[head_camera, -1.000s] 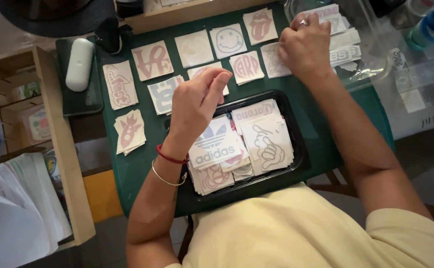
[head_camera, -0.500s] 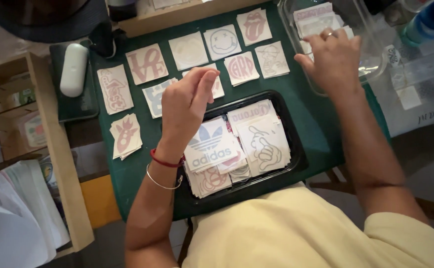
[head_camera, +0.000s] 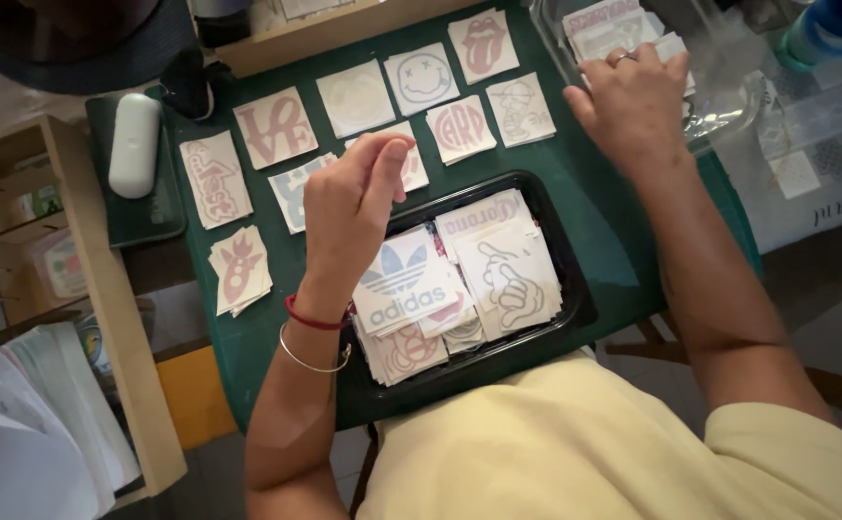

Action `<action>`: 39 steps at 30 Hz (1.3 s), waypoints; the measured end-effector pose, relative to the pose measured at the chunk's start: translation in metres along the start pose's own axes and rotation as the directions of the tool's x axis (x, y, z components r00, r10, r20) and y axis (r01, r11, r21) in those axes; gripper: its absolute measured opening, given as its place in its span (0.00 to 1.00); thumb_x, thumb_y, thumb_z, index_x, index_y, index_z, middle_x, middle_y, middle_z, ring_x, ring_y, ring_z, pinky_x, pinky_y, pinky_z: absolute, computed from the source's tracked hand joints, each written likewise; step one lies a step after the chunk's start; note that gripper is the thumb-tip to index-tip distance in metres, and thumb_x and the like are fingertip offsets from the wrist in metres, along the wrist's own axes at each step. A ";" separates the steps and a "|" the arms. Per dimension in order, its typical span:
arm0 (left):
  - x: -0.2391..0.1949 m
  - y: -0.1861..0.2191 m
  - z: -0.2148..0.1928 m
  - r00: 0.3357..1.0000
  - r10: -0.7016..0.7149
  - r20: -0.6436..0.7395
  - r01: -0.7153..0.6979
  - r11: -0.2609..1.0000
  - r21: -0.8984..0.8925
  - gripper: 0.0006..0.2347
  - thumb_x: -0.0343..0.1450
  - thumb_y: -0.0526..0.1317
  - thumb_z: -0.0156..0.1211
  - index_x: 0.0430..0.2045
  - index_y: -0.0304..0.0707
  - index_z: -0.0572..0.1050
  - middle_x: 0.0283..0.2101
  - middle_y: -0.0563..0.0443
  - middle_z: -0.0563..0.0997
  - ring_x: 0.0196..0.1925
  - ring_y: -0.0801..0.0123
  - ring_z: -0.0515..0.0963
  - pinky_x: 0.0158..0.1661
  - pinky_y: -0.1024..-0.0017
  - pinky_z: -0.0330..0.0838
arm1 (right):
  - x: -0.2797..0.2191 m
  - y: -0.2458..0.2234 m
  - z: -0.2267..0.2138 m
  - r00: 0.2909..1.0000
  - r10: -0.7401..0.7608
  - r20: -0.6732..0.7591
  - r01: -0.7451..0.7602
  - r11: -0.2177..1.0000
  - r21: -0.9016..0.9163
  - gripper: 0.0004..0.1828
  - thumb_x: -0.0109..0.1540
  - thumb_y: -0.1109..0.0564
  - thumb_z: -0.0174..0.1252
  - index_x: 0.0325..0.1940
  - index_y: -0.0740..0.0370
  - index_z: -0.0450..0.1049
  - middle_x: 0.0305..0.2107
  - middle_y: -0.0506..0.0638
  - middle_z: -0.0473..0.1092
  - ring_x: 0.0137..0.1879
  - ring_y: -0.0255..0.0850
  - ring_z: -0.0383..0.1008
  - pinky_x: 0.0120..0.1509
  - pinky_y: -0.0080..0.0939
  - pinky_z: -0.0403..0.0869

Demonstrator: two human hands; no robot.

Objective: The person peels the backing off small square stickers one by one and places them into a clear plastic container. The person handles multiple sticker designs and continues the peeling and placing process throughout the clip.

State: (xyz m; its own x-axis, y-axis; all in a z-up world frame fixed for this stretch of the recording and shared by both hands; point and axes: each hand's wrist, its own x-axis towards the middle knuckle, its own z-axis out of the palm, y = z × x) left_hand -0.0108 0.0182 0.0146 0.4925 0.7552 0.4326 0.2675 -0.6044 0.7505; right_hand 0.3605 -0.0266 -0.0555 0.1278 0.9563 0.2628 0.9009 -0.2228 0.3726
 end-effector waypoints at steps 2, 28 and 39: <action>0.001 0.003 -0.001 1.000 0.001 0.007 -0.001 1.000 0.000 0.15 0.85 0.44 0.46 0.45 0.36 0.82 0.24 0.57 0.80 0.22 0.78 0.75 0.24 0.78 0.64 | 0.001 0.000 0.010 1.000 -0.001 0.009 0.001 1.000 -0.026 0.26 0.78 0.29 0.55 0.63 0.47 0.84 0.48 0.49 0.84 0.56 0.52 0.79 0.55 0.61 0.68; 0.000 0.004 0.000 1.000 -0.013 0.028 0.013 1.000 -0.004 0.16 0.84 0.44 0.45 0.46 0.36 0.83 0.23 0.57 0.80 0.21 0.78 0.75 0.24 0.77 0.64 | 0.041 0.007 0.074 0.979 -0.050 -0.197 0.031 0.995 -0.097 0.07 0.63 0.58 0.58 0.45 0.58 0.77 0.30 0.48 0.78 0.29 0.46 0.83 0.27 0.44 0.78; 0.001 0.001 0.004 0.999 -0.004 0.043 0.003 1.000 0.023 0.15 0.84 0.44 0.46 0.46 0.36 0.82 0.24 0.54 0.81 0.21 0.76 0.76 0.23 0.78 0.64 | 0.032 -0.003 0.024 0.998 -0.063 -0.015 0.065 0.984 0.166 0.10 0.66 0.60 0.55 0.49 0.66 0.76 0.28 0.54 0.76 0.27 0.48 0.78 0.27 0.47 0.78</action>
State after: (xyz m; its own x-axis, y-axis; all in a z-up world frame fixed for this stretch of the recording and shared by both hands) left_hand -0.0069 0.0173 0.0142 0.5264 0.7458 0.4082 0.2879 -0.6081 0.7398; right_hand 0.3716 0.0090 -0.0692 0.0644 0.9655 0.2521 0.9636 -0.1259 0.2358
